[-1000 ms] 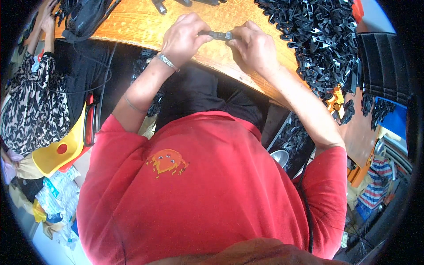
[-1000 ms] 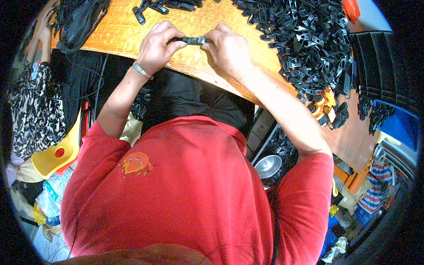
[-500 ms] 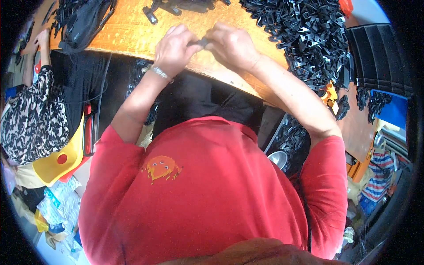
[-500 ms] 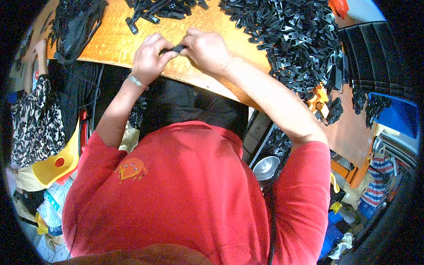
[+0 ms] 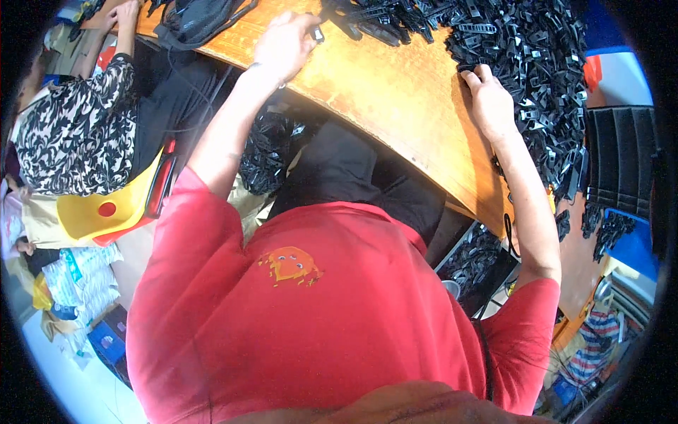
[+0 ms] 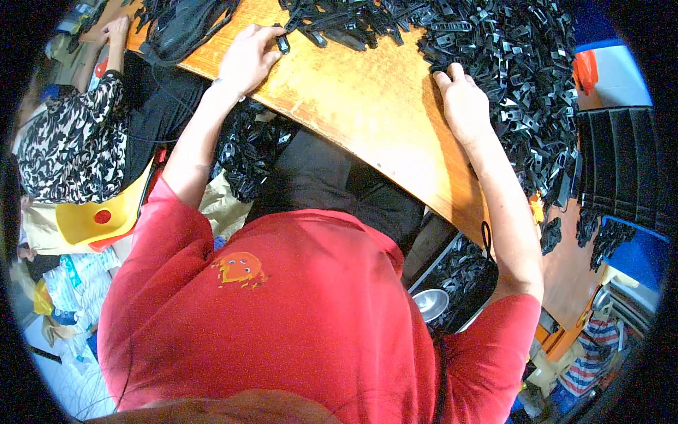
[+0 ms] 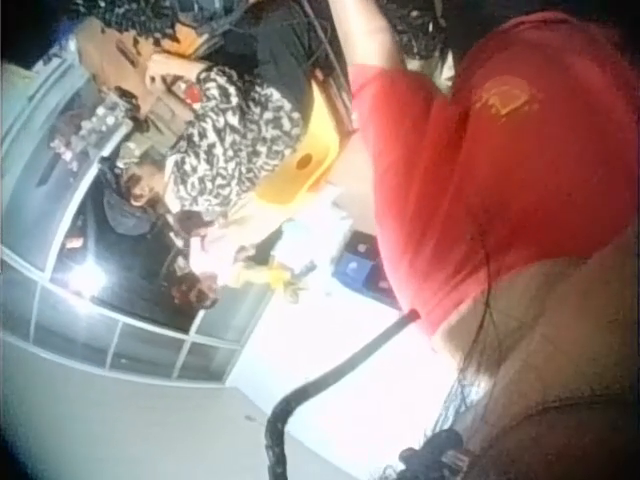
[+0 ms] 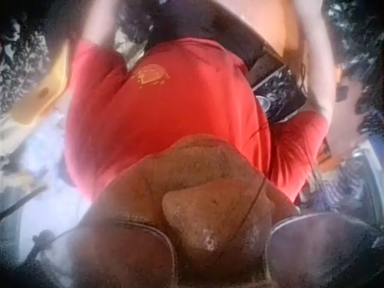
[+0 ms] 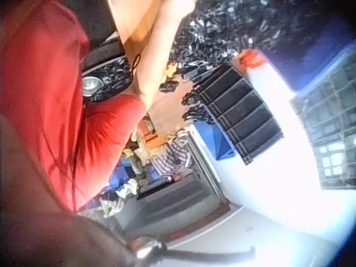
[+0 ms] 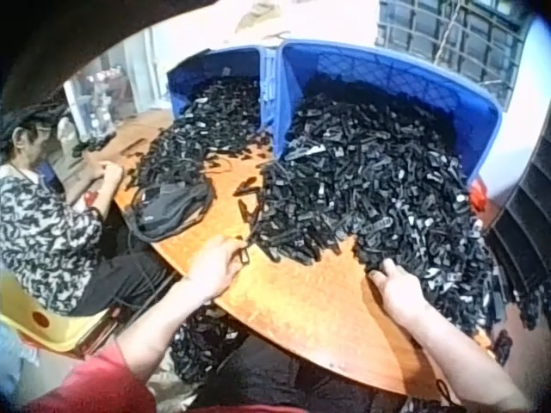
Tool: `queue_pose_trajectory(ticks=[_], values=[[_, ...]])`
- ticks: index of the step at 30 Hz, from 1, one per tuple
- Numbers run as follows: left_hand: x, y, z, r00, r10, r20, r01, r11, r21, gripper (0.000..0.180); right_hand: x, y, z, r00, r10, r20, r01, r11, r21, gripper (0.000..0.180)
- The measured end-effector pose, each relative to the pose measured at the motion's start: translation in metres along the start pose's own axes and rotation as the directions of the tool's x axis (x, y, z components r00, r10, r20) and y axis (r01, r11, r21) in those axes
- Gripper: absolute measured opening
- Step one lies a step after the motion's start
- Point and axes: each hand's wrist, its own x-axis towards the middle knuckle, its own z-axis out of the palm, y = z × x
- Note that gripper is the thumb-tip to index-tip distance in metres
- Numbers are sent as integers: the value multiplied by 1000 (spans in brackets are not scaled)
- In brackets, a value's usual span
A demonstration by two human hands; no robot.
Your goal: The person assembles small black plastic parts by hand at a table.
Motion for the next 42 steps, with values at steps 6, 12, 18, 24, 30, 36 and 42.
queue_pose_trajectory(ticks=[6,12,18,24,30,36,42], values=[[4,5,10,1000,-15,-12,16,994,104,41,19,-12,-14,983,48,176,-42,998,-35,34],[-18,40,14,987,103,-120,-96,993,62,35,23,-42,-8,995,-85,-50,92,983,160,21],[-27,90,28,981,144,-131,-155,985,-81,32,31,-67,2,960,-118,-254,215,891,400,14],[-38,97,33,979,130,-160,-164,961,-223,32,31,-67,7,954,248,-168,-22,618,786,21],[-42,92,36,973,114,-200,-162,956,-244,31,9,-56,16,967,232,-105,-100,726,680,23],[-43,90,33,982,96,-164,-135,959,-248,34,3,-71,-8,968,41,-249,99,847,522,26],[-48,83,27,978,107,-182,-148,961,-234,33,14,-80,-23,993,-68,-98,104,901,421,21]])
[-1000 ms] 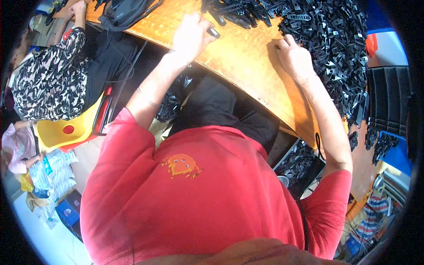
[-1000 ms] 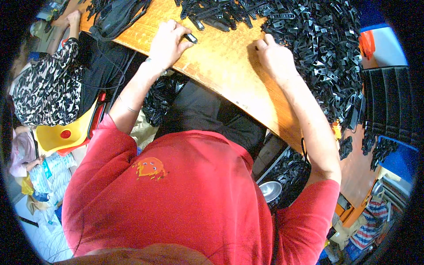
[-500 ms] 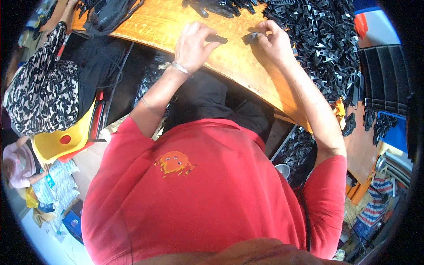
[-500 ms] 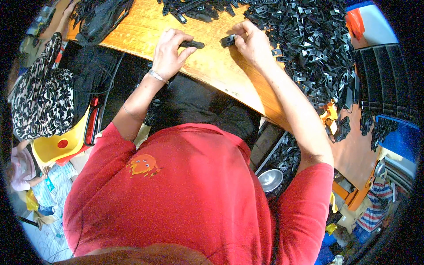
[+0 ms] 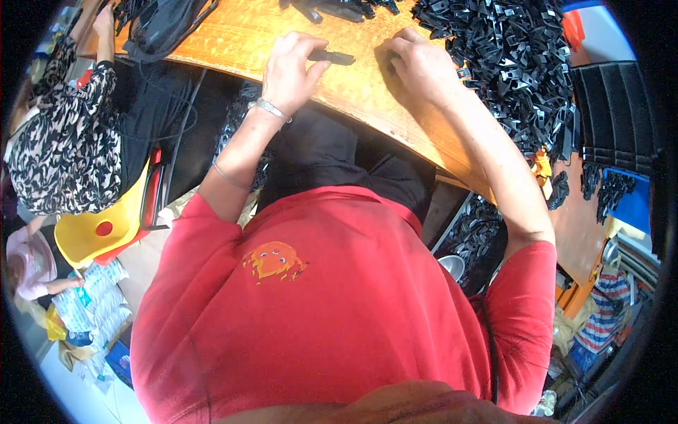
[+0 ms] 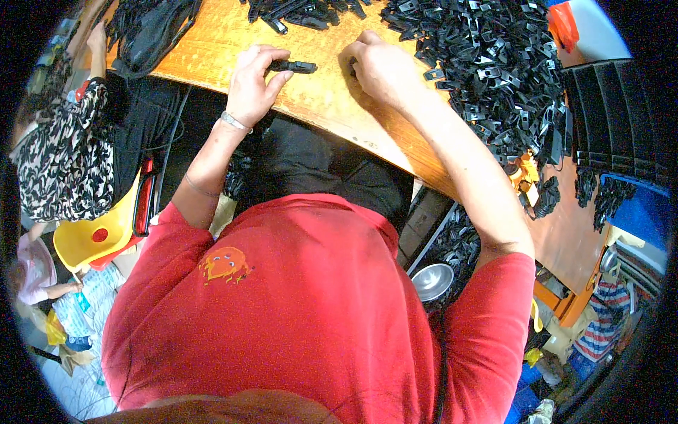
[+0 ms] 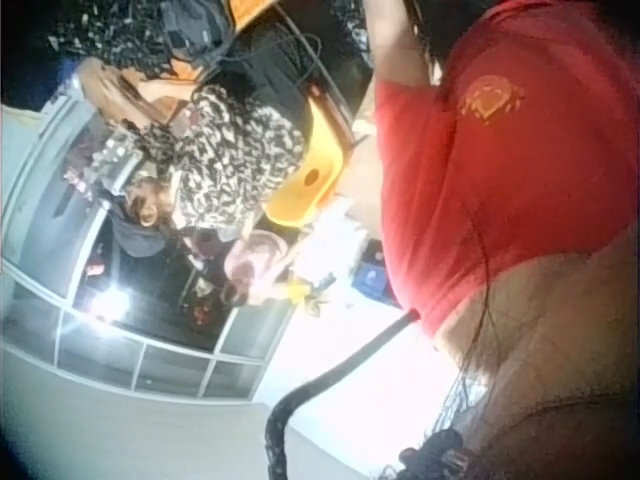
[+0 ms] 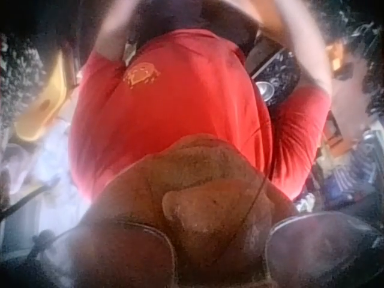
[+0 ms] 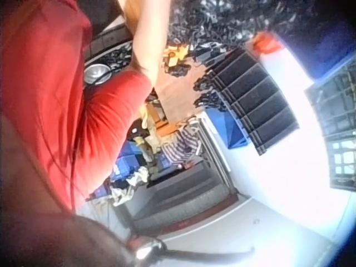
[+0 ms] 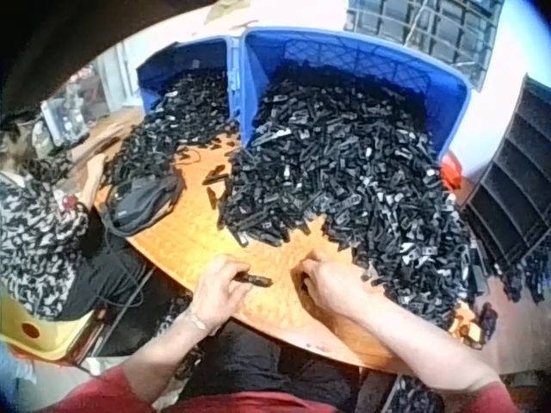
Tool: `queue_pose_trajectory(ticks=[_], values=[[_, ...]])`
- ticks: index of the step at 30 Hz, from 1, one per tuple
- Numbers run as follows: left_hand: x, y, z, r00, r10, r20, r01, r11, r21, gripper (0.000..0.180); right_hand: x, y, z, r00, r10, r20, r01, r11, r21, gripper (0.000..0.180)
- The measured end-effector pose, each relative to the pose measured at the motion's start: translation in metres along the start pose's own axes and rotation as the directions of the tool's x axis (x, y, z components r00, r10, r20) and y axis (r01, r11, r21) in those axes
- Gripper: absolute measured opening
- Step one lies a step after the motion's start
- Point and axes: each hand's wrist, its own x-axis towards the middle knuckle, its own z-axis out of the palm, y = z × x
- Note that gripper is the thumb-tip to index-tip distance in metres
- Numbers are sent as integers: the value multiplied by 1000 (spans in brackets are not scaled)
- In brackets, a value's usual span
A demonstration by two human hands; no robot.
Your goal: The person assembles small black plastic parts by hand at a table.
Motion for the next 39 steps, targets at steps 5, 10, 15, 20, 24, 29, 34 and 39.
queue_pose_trajectory(ticks=[5,10,15,20,24,29,34,39], values=[[-5,-4,-7,1000,5,13,-5,1000,-3,31,1,-3,-2,998,-13,60,14,1000,-22,19],[-11,-2,-11,1000,-6,0,6,1000,-22,30,-3,0,-5,996,24,91,-24,1000,-2,26],[-12,0,-11,1000,8,-14,-9,999,-31,30,-4,-3,-6,991,37,126,-34,999,-26,24],[-10,-1,-11,1000,2,-8,-2,1000,-25,31,2,-6,-11,990,73,124,-66,996,-57,28],[-7,-3,-14,1000,-17,1,17,999,-35,31,6,-3,-11,983,95,156,-87,994,-60,30],[-6,-11,-13,1000,-14,-10,14,1000,22,32,7,4,-6,968,182,170,-197,977,76,28],[-3,-14,-2,999,13,-36,-13,1000,11,31,4,36,10,939,297,173,-332,914,235,27],[-8,-15,0,998,-5,-64,5,1000,-4,30,6,23,0,962,257,95,-269,951,154,21]])
